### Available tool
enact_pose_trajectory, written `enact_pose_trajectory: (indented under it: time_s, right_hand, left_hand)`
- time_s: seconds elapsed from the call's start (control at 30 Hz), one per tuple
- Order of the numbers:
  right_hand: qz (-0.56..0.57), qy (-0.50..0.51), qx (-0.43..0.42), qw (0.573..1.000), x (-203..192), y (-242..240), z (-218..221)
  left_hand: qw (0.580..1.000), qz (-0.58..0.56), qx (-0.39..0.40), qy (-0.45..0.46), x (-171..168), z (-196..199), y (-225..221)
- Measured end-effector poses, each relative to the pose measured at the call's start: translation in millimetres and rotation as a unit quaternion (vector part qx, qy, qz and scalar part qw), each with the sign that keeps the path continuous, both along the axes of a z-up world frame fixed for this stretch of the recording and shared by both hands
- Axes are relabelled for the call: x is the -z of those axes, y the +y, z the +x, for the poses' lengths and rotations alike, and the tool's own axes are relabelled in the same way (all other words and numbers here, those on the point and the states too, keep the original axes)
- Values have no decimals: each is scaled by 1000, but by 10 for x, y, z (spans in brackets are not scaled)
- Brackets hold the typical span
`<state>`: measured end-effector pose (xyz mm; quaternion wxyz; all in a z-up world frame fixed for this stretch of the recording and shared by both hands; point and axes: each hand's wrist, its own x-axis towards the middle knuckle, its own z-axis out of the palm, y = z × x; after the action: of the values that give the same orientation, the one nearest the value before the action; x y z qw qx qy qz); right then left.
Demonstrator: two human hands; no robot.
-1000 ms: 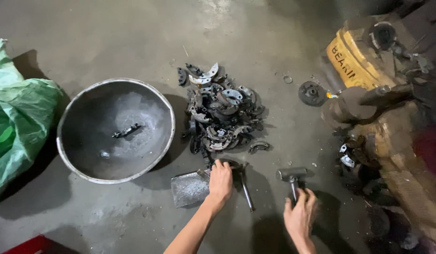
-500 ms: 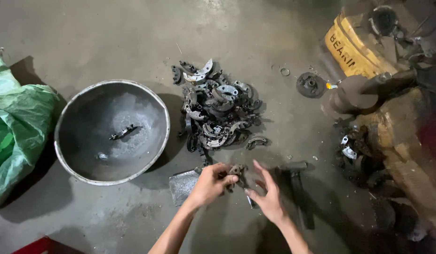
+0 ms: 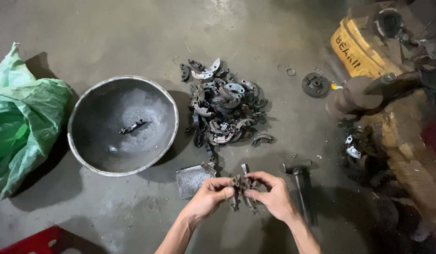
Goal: Sorting and repairing motorcycle brake shoes using pliers and a hammer
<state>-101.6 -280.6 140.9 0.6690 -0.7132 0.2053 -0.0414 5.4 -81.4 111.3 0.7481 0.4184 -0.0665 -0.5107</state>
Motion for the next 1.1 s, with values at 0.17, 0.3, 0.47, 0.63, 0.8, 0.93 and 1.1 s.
enact_pose_trajectory:
  time_s: [0.17, 0.3, 0.47, 0.63, 0.8, 0.93, 1.1]
  right_hand:
    - [-89, -8, 6, 996, -105, 51, -95]
    - [-61, -1, 20, 998, -142, 76, -122]
    - [-136, -21, -9, 990, -302, 115, -120]
    - [-121, 49, 16, 991, -322, 114, -141]
    - [-84, 70, 41, 993, -297, 85, -166]
    - [-79, 62, -1, 995, -332, 29, -222]
    - [-70, 45, -34, 996, -295, -26, -260]
  left_hand:
    - [1000, -7, -5, 24, -9, -72, 62]
    - [1000, 15, -11, -6, -48, -103, 62]
    - [997, 67, -11, -46, -186, -130, 50]
    - [968, 107, -86, -210, -328, -218, -67]
    - [920, 166, -137, -327, -371, -320, -125]
    - [975, 150, -41, -161, -359, -292, -9]
    - [992, 95, 60, 53, -291, -335, 79]
